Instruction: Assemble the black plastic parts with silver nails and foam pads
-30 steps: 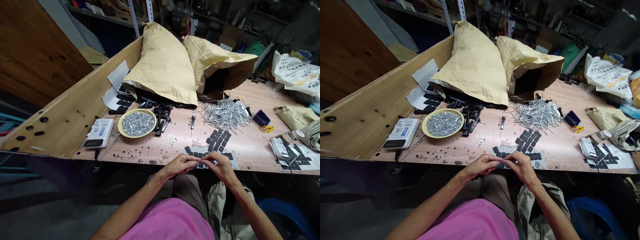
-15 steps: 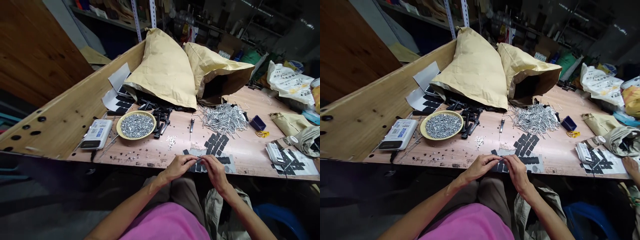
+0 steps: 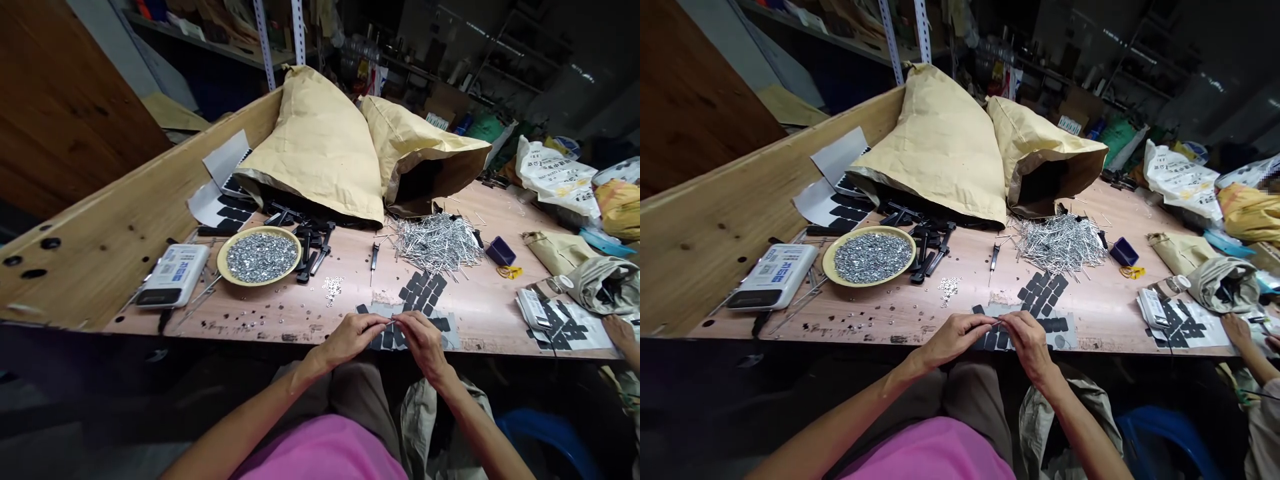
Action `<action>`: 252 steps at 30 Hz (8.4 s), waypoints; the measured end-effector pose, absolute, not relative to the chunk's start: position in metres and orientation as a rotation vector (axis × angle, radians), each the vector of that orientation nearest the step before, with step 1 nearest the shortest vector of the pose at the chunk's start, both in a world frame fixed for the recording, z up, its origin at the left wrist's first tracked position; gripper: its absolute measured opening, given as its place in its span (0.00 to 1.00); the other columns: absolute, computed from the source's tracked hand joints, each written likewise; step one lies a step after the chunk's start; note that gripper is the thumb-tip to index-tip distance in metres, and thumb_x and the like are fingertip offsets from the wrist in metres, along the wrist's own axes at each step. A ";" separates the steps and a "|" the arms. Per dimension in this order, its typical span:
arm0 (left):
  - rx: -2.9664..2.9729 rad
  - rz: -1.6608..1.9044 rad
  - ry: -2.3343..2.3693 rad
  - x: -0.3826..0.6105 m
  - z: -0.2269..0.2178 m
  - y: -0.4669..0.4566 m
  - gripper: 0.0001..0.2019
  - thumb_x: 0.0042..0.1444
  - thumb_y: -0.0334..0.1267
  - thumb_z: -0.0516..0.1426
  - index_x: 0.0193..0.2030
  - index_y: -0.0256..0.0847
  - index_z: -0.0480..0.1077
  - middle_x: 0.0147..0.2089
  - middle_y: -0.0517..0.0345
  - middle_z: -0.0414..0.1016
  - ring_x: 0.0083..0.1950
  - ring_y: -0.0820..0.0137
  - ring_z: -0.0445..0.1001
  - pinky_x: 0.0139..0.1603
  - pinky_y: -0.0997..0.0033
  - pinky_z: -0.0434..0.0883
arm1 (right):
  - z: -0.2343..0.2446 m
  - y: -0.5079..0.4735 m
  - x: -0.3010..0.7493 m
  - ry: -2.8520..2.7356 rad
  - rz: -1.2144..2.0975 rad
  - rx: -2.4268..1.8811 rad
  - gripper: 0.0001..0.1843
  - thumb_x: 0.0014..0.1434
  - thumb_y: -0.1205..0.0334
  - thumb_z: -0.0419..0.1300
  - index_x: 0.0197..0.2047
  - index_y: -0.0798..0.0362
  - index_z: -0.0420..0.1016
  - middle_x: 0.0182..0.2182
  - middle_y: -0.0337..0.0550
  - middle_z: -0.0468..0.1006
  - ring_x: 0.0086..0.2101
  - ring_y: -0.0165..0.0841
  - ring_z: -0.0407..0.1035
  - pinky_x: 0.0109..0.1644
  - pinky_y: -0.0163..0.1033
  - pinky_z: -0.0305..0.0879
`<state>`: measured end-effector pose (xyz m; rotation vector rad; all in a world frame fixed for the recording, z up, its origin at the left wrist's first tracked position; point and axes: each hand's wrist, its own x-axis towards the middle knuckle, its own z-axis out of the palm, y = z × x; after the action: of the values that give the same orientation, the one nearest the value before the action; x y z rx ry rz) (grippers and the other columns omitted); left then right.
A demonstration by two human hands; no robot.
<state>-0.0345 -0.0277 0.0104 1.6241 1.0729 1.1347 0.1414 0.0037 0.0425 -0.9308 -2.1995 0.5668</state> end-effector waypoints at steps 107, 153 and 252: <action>0.329 1.320 1.234 -0.115 -0.020 -0.040 0.33 0.43 0.51 0.63 0.53 0.31 0.67 0.18 0.72 0.55 0.13 0.87 0.45 0.14 0.83 0.40 | -0.054 0.096 0.033 -2.580 0.374 -1.125 0.13 0.62 0.65 0.48 0.43 0.52 0.73 0.32 0.44 0.72 0.32 0.33 0.68 0.32 0.35 0.61; 0.854 1.037 1.002 -0.098 0.003 -0.031 0.24 0.49 0.51 0.57 0.45 0.32 0.74 0.16 0.71 0.52 0.17 0.81 0.49 0.17 0.79 0.49 | 0.027 0.056 0.073 -2.310 1.073 -0.728 0.13 0.59 0.52 0.57 0.33 0.50 0.78 0.28 0.43 0.78 0.29 0.33 0.73 0.33 0.37 0.70; 0.611 1.153 1.037 -0.053 0.005 -0.022 0.32 0.43 0.59 0.59 0.45 0.30 0.71 0.17 0.72 0.52 0.16 0.83 0.46 0.16 0.79 0.44 | 0.010 0.032 0.080 -1.644 1.458 -1.148 0.17 0.54 0.48 0.59 0.39 0.51 0.79 0.34 0.44 0.78 0.33 0.34 0.74 0.41 0.43 0.73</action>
<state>-0.0532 -0.0216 0.0052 0.6106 1.0365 1.1527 0.0799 0.0319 0.0098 -1.1478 -1.6439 1.4577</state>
